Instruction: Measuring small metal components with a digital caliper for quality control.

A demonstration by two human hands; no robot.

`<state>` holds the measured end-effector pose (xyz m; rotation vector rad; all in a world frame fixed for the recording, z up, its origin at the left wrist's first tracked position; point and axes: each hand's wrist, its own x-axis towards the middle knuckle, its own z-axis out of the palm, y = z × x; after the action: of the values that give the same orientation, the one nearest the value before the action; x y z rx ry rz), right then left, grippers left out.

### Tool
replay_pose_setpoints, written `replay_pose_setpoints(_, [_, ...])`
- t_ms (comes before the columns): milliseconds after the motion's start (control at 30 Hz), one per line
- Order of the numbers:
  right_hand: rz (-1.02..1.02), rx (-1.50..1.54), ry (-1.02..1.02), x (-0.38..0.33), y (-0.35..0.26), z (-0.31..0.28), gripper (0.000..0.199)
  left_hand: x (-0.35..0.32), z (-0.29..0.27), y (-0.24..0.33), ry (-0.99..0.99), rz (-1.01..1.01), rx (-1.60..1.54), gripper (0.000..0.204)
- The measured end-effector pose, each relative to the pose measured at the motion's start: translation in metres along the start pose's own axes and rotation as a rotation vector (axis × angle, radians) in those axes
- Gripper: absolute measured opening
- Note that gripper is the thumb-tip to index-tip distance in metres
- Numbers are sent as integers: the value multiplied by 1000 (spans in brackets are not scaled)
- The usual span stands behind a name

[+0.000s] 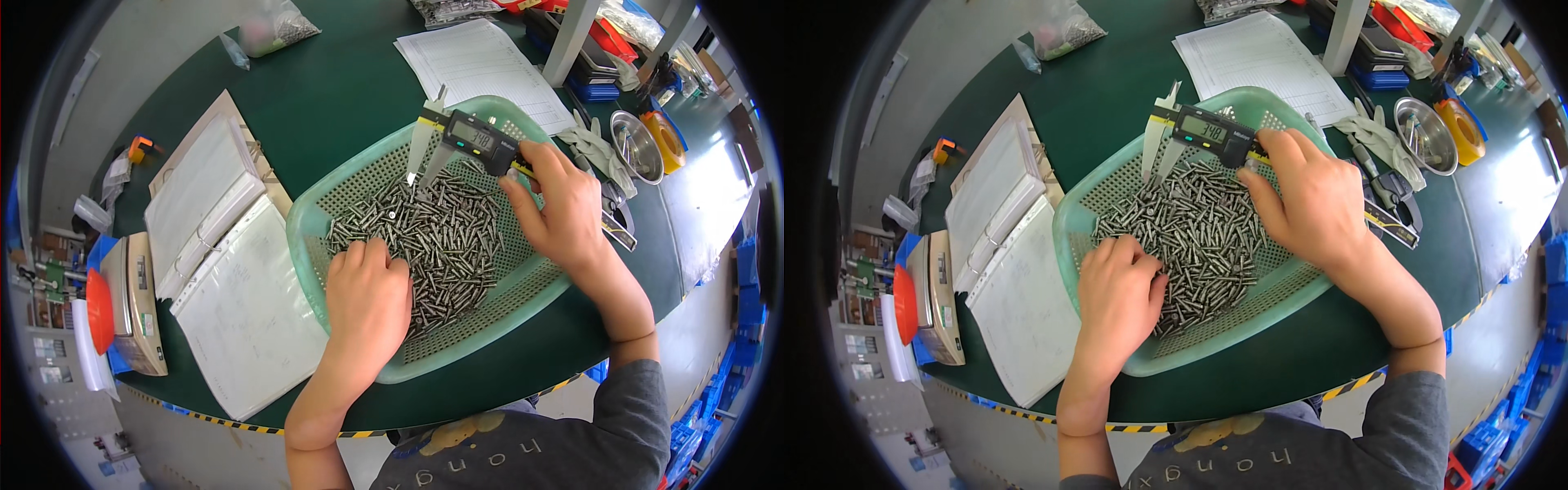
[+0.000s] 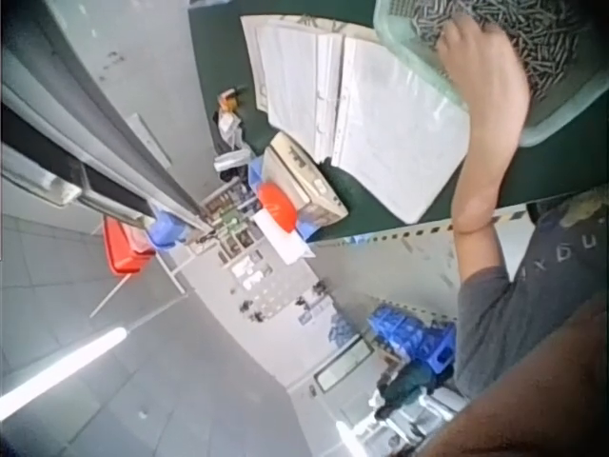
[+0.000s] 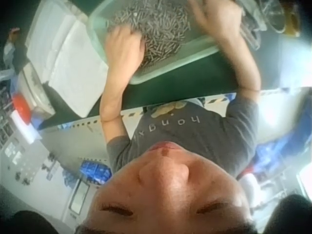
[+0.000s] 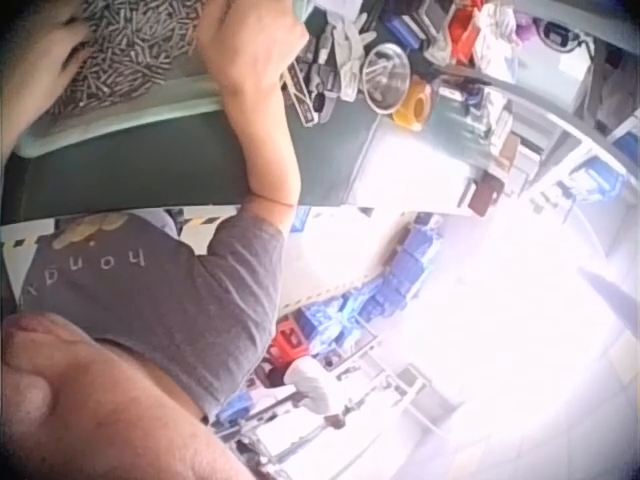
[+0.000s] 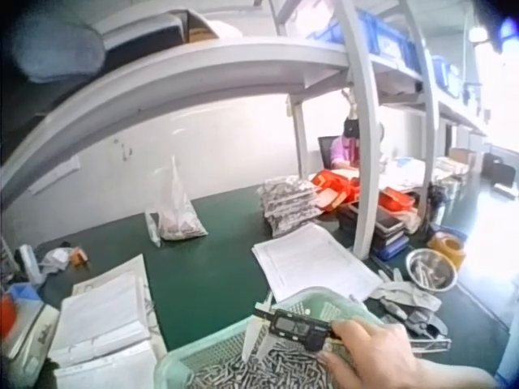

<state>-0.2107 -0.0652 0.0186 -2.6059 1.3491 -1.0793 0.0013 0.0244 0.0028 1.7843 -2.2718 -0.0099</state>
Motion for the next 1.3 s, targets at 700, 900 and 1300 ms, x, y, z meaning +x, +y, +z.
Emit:
replay_pose_setpoints(700, [-95,212,8,0,-4,-4,30,4,0,-24,137,-146,-1668,17])
replay_pose_setpoints(900, [-135,237,-26,-1,-5,-3,31,5,3,-26,118,-76,-1789,17])
replay_pose_setpoints(1300, [-207,235,-55,-1,-8,-5,33,2,0,-26,60,-105,-1815,19])
